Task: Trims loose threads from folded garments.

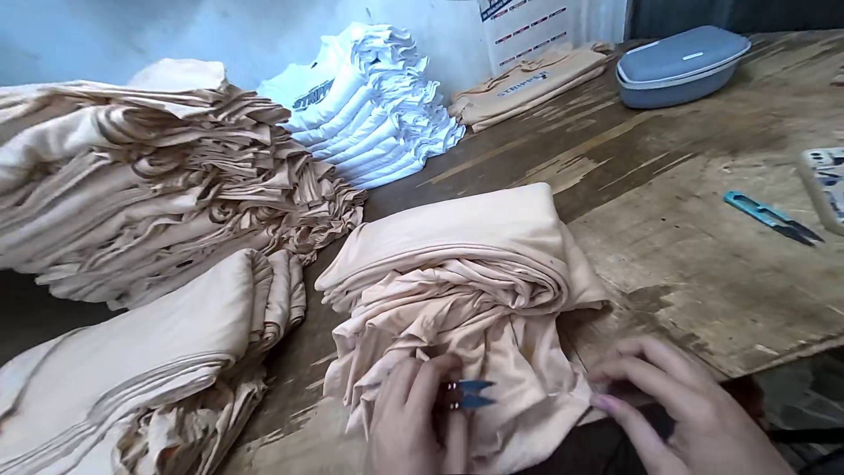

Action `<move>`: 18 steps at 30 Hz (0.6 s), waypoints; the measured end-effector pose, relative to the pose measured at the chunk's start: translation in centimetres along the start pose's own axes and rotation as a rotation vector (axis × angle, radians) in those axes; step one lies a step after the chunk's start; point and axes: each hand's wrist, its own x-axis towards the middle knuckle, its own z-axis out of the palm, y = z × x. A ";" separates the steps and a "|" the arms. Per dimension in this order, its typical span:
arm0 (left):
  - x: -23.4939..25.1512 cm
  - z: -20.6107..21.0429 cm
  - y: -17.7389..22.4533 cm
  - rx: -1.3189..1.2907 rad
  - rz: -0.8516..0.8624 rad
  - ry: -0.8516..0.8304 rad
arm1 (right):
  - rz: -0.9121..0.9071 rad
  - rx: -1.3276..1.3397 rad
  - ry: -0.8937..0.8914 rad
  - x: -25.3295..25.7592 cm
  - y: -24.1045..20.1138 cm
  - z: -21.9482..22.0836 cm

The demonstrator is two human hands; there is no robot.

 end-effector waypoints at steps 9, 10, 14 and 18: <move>0.5 1.6 5.6 0.220 0.134 0.038 | 0.018 -0.029 0.245 0.9 -0.6 6.4; 0.5 1.7 5.8 0.236 0.139 0.043 | 0.019 -0.018 0.271 0.8 -0.6 6.3; 0.9 2.9 5.8 0.232 0.172 0.050 | 0.008 0.055 0.325 0.4 -0.7 6.0; 1.0 2.7 5.5 0.223 0.162 0.056 | 0.016 -0.023 0.390 0.8 -0.6 6.6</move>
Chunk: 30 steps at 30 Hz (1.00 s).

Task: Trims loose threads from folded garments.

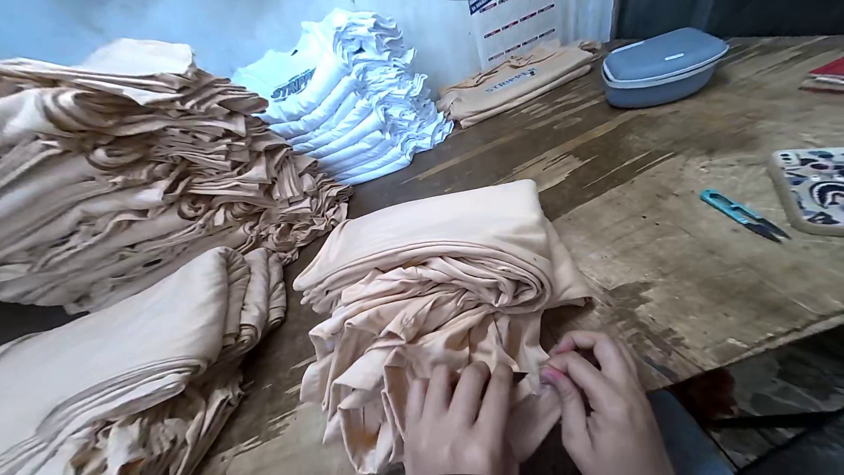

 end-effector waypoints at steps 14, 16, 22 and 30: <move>-1.5 -0.9 -1.8 -0.234 -0.095 -0.193 | -0.011 0.078 -0.056 -1.3 -0.9 -2.7; -1.6 -1.1 -2.5 -0.402 -0.151 -0.194 | -0.030 0.182 -0.104 -1.5 -1.9 -2.1; 0.5 -1.5 -3.6 -0.604 -0.331 -0.093 | 0.131 0.899 0.110 1.0 -3.6 4.0; 1.6 -0.5 -5.1 -0.845 -0.289 -0.081 | 0.008 0.617 0.006 0.7 -4.3 4.6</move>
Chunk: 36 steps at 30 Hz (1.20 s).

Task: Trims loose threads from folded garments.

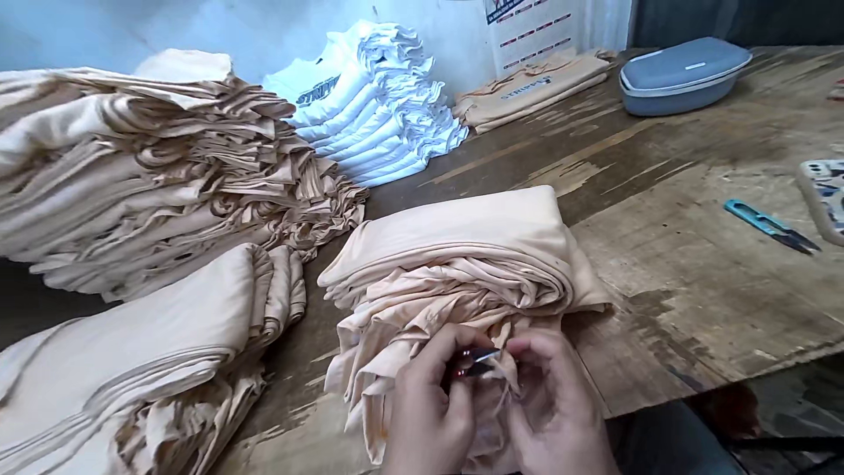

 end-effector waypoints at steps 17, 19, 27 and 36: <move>1.0 0.3 -0.4 0.047 -0.157 0.018 | -0.089 -0.401 -0.096 -0.4 -1.3 -7.0; 1.2 0.3 -0.3 0.053 -0.170 0.012 | -0.160 -0.462 -0.223 -0.3 -1.8 -6.2; -2.0 -1.8 2.0 0.357 -0.008 0.041 | -0.197 -0.428 -0.275 -0.1 -2.4 -5.4; -5.7 -0.8 3.0 0.992 0.361 0.022 | -0.137 -0.400 -0.388 -0.9 -2.6 -7.6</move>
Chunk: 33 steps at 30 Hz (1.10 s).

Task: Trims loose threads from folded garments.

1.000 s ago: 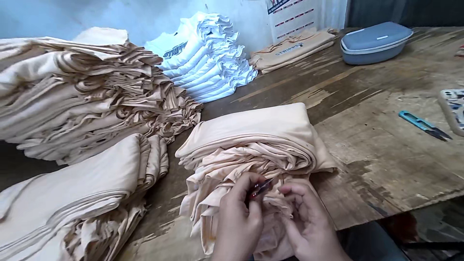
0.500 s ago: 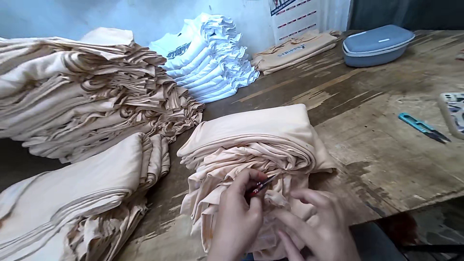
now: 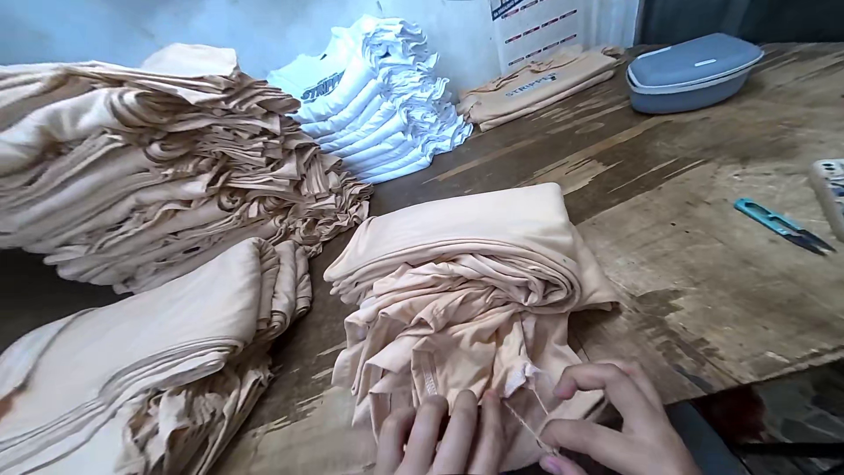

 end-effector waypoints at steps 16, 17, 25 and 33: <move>0.9 1.3 0.5 -0.088 0.007 0.124 | 0.053 0.075 0.069 -0.2 0.5 -0.2; 1.1 1.8 0.7 -0.108 0.033 0.149 | 0.051 0.088 0.070 -0.2 0.5 -0.1; 0.6 3.2 0.7 -0.196 -0.122 0.183 | 0.268 -0.215 -0.028 -0.1 0.3 -0.8; 0.1 3.9 -0.9 -0.392 -0.342 0.025 | 0.022 -0.396 0.319 1.1 0.6 3.4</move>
